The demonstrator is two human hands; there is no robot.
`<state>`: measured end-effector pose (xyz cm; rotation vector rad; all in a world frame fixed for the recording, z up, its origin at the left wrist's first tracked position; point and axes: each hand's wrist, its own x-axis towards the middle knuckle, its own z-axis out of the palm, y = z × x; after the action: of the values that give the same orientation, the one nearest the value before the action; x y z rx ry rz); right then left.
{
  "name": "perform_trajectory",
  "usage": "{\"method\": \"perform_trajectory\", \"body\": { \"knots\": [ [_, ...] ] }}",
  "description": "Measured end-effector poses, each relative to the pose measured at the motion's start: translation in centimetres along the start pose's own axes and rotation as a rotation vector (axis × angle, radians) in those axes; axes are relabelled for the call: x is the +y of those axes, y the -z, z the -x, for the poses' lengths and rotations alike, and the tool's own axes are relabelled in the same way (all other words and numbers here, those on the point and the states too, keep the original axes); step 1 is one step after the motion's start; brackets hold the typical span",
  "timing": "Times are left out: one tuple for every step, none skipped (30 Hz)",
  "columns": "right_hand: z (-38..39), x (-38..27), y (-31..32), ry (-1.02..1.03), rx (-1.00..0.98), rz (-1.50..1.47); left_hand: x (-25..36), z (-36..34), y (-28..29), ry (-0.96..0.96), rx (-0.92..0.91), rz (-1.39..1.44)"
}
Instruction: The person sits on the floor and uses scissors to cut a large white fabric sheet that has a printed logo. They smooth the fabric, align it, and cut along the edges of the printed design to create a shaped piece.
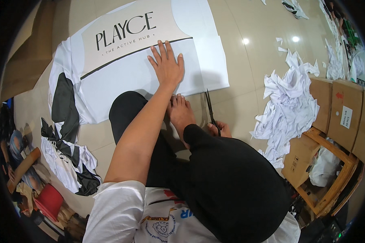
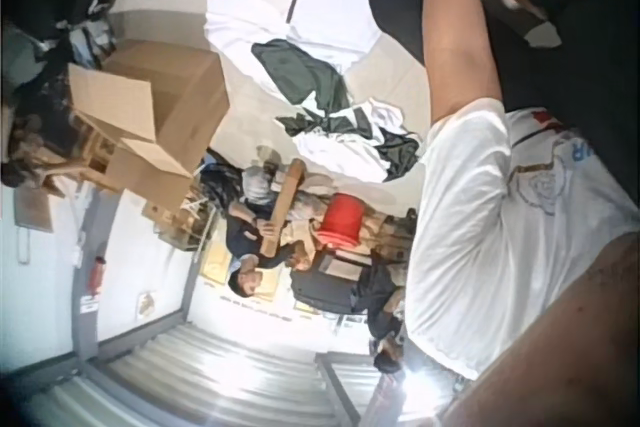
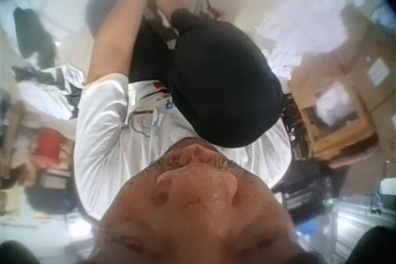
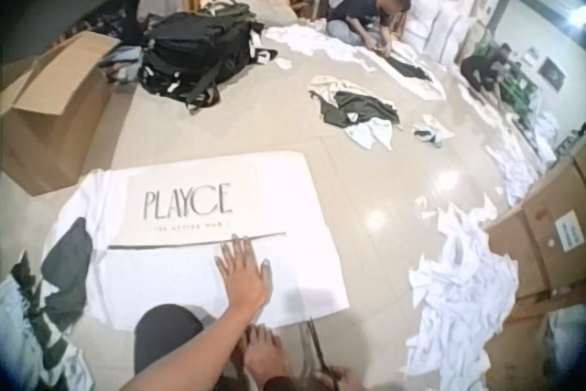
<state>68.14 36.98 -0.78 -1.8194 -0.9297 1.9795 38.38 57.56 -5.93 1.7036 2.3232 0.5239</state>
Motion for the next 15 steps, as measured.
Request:
{"method": "perform_trajectory", "body": {
  "knots": [
    [-0.2, 0.3, -0.1, 0.028, -0.005, -0.018, -0.3, 0.2, -0.2, -0.026, 0.004, -0.001],
    [-0.2, 0.5, -0.2, 0.036, 0.001, -0.013, -0.7, 0.4, -0.3, -0.030, 0.011, -0.015],
    [-0.3, 0.2, -0.3, 0.047, 0.007, -0.006, -1.0, 0.5, -0.3, -0.034, 0.022, -0.028],
    [-0.1, -0.2, -0.4, 0.037, 0.025, 0.023, -1.1, 0.5, -0.3, -0.040, 0.033, -0.040],
    [-0.2, -0.4, -0.5, 0.030, 0.027, 0.032, -1.2, 0.6, -0.4, -0.018, 0.008, -0.039],
    [-0.2, -0.6, -0.5, 0.024, 0.031, 0.040, -1.2, 0.7, -0.3, -0.001, -0.017, -0.036],
    [-0.3, -0.6, -0.5, 0.021, 0.018, 0.028, -1.1, 0.7, -0.2, 0.014, -0.042, -0.034],
    [-0.3, -0.7, -0.5, 0.017, 0.009, 0.018, -1.0, 0.7, -0.2, 0.009, -0.034, -0.045],
    [-0.4, -1.1, -0.7, 0.013, -0.003, 0.009, -1.1, 0.8, -0.2, 0.003, -0.027, -0.058],
    [-0.4, -1.5, -0.7, 0.007, -0.013, 0.002, -1.3, 0.9, -0.3, -0.004, -0.021, -0.072],
    [-0.4, -1.8, -0.8, -0.003, -0.019, -0.006, -1.5, 0.9, -0.2, -0.004, -0.019, -0.084],
    [-0.3, -2.2, -0.8, -0.010, -0.014, -0.017, -1.3, 0.9, -0.4, -0.011, -0.019, -0.088],
    [-0.2, -2.5, -0.8, -0.021, -0.007, -0.029, -1.1, 0.9, -0.6, -0.018, -0.020, -0.092],
    [-0.1, -2.6, -0.8, -0.025, 0.003, -0.033, -0.9, 0.8, -0.8, -0.031, -0.019, -0.095],
    [-0.1, -2.8, -0.8, -0.031, 0.007, -0.031, -1.0, 0.9, -0.8, -0.031, -0.017, -0.099]
  ]
}}
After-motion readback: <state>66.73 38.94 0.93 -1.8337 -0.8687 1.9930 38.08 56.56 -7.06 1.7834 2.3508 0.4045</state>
